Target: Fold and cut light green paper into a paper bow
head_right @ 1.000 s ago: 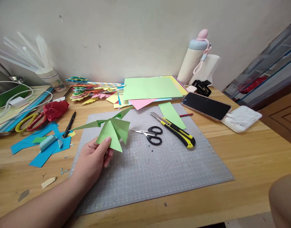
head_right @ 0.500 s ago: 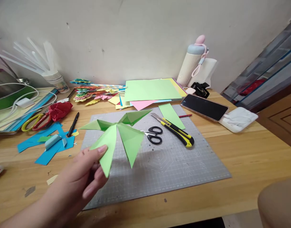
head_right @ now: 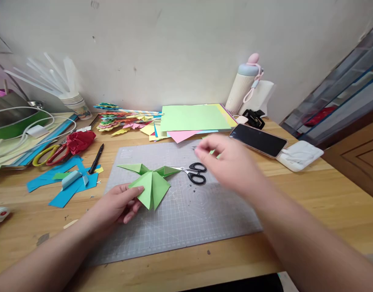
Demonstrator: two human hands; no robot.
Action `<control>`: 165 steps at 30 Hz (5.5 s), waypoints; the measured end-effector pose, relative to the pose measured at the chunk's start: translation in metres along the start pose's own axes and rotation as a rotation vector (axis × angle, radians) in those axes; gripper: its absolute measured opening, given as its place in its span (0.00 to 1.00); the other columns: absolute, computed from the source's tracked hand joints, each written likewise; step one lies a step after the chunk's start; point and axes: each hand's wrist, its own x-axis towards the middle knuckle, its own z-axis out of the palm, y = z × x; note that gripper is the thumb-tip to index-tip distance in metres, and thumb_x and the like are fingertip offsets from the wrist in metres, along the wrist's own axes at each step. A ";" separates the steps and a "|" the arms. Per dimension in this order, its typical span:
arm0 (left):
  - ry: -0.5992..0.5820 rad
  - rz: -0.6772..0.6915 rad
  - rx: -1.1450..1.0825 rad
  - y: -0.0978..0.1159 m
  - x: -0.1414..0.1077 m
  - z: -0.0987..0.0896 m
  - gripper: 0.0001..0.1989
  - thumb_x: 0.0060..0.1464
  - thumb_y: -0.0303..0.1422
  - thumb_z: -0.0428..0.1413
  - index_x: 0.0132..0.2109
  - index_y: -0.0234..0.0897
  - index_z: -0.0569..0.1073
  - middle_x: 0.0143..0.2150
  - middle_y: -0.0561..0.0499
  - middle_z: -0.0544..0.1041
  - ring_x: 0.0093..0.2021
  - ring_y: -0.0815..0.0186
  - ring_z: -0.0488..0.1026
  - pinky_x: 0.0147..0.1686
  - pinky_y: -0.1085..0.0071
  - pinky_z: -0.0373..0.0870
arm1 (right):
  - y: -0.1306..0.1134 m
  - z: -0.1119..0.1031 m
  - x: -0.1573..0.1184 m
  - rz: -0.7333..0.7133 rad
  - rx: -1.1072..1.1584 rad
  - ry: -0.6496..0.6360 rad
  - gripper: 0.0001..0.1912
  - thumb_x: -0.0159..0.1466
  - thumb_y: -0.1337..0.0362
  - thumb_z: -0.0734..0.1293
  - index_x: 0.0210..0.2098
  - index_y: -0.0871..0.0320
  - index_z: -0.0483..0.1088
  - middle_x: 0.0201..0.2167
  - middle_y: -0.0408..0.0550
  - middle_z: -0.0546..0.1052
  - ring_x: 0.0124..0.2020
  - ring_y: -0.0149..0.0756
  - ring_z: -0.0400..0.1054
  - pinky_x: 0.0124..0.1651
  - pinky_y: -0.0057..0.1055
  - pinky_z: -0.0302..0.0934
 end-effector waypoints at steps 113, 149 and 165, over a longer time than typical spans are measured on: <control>0.292 0.597 0.933 -0.013 0.012 0.005 0.08 0.57 0.32 0.52 0.44 0.43 0.71 0.38 0.52 0.78 0.38 0.61 0.73 0.43 0.57 0.68 | 0.007 0.063 -0.017 -0.721 -0.148 -0.456 0.14 0.69 0.66 0.58 0.53 0.54 0.68 0.57 0.47 0.72 0.60 0.40 0.60 0.65 0.58 0.35; 0.144 0.894 1.388 -0.007 -0.012 -0.004 0.11 0.61 0.28 0.48 0.41 0.42 0.75 0.37 0.53 0.76 0.39 0.61 0.69 0.42 0.59 0.55 | -0.001 0.070 -0.023 -0.655 -0.182 -0.353 0.15 0.70 0.65 0.58 0.52 0.59 0.70 0.54 0.46 0.75 0.56 0.39 0.65 0.62 0.50 0.38; 0.234 0.979 1.367 -0.014 -0.006 -0.001 0.13 0.64 0.26 0.45 0.42 0.38 0.74 0.41 0.52 0.77 0.44 0.61 0.69 0.47 0.62 0.55 | 0.001 0.071 -0.023 -0.660 -0.185 -0.365 0.15 0.70 0.65 0.58 0.53 0.58 0.69 0.56 0.47 0.73 0.56 0.39 0.65 0.63 0.50 0.37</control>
